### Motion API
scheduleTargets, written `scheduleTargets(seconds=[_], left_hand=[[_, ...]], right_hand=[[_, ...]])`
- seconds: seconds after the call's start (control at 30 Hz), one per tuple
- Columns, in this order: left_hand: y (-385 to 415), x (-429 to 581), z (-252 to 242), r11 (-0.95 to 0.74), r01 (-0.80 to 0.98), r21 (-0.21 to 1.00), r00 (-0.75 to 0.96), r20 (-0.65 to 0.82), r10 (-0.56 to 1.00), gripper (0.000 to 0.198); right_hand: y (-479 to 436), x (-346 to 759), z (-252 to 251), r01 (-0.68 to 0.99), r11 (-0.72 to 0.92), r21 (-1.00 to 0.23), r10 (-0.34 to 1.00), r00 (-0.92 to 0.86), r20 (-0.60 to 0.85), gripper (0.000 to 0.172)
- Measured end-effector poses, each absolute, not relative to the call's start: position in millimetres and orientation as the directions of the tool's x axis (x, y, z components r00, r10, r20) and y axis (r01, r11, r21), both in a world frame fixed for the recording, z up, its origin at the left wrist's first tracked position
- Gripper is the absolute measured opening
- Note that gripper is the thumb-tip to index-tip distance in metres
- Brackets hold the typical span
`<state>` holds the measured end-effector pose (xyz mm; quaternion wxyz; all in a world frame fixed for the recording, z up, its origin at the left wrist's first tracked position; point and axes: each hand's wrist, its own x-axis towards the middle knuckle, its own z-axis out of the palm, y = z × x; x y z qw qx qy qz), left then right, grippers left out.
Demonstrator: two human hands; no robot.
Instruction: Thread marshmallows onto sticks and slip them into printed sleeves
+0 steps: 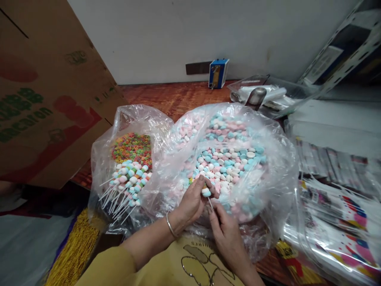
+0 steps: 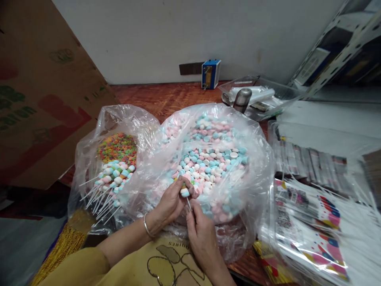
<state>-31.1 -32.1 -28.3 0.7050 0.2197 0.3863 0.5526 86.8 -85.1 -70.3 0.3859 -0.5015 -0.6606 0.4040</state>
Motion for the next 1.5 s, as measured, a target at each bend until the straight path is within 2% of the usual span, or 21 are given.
scheduleTargets(seconds=[0.17,0.4,0.5,0.57,0.63,0.7,0.73,0.83,0.9,1.07,1.2,1.37,1.5], left_hand=[[-37,-23,-36,0.320,-0.559,0.765,0.104,-0.317,0.943,0.047],[-44,-13,-33,0.324,-0.412,0.852,0.154,-0.286,0.946,0.052],[-32,-14,-31,0.369,-0.439,0.819,0.209,-0.306,0.929,0.056],[-11,-18,-31,0.324,-0.442,0.836,0.184,-0.269,0.945,0.062],[18,-24,-33,0.195,-0.280,0.940,0.089,-0.177,0.980,0.056],[49,-31,-36,0.157,0.070,0.985,0.069,-0.161,0.984,0.040],[65,-35,-37,0.175,0.230,0.957,0.074,-0.197,0.978,0.032],[102,-48,-36,0.149,0.359,0.921,0.039,-0.174,0.984,0.018],[120,-58,-31,0.092,0.413,0.906,-0.006,-0.098,0.995,0.014],[146,-77,-20,-0.083,0.582,0.809,-0.094,0.168,0.981,0.018],[145,-78,-28,-0.204,0.706,0.678,0.048,0.242,0.969,0.017],[135,-63,-44,-0.345,0.770,0.537,0.285,0.193,0.939,0.013],[130,-55,-53,-0.448,0.784,0.430,0.420,0.165,0.893,0.022]], right_hand=[[-91,87,-78,0.374,0.183,-0.909,0.978,-0.160,0.131,0.028],[-83,84,-66,0.261,0.131,-0.956,0.991,-0.072,0.116,0.031],[-79,91,-63,0.246,0.083,-0.966,0.997,-0.021,0.081,0.030],[-79,98,-64,0.242,0.026,-0.970,0.999,0.026,0.033,0.033],[-79,105,-66,0.225,-0.028,-0.974,0.997,0.077,-0.011,0.036],[-80,110,-68,0.205,-0.056,-0.977,0.993,0.111,-0.034,0.038],[-80,111,-69,0.196,-0.063,-0.979,0.993,0.113,-0.041,0.039],[-82,112,-70,0.173,-0.071,-0.982,0.995,0.086,-0.057,0.040],[-82,112,-71,0.162,-0.073,-0.984,0.995,0.073,-0.062,0.040],[-81,112,-72,0.180,-0.049,-0.982,0.997,0.073,-0.037,0.038],[-80,112,-73,0.205,0.007,-0.979,0.998,0.058,0.019,0.034],[-80,114,-74,0.220,0.032,-0.975,0.997,0.066,0.048,0.032],[-79,115,-76,0.212,0.037,-0.977,0.996,0.076,0.054,0.032]])
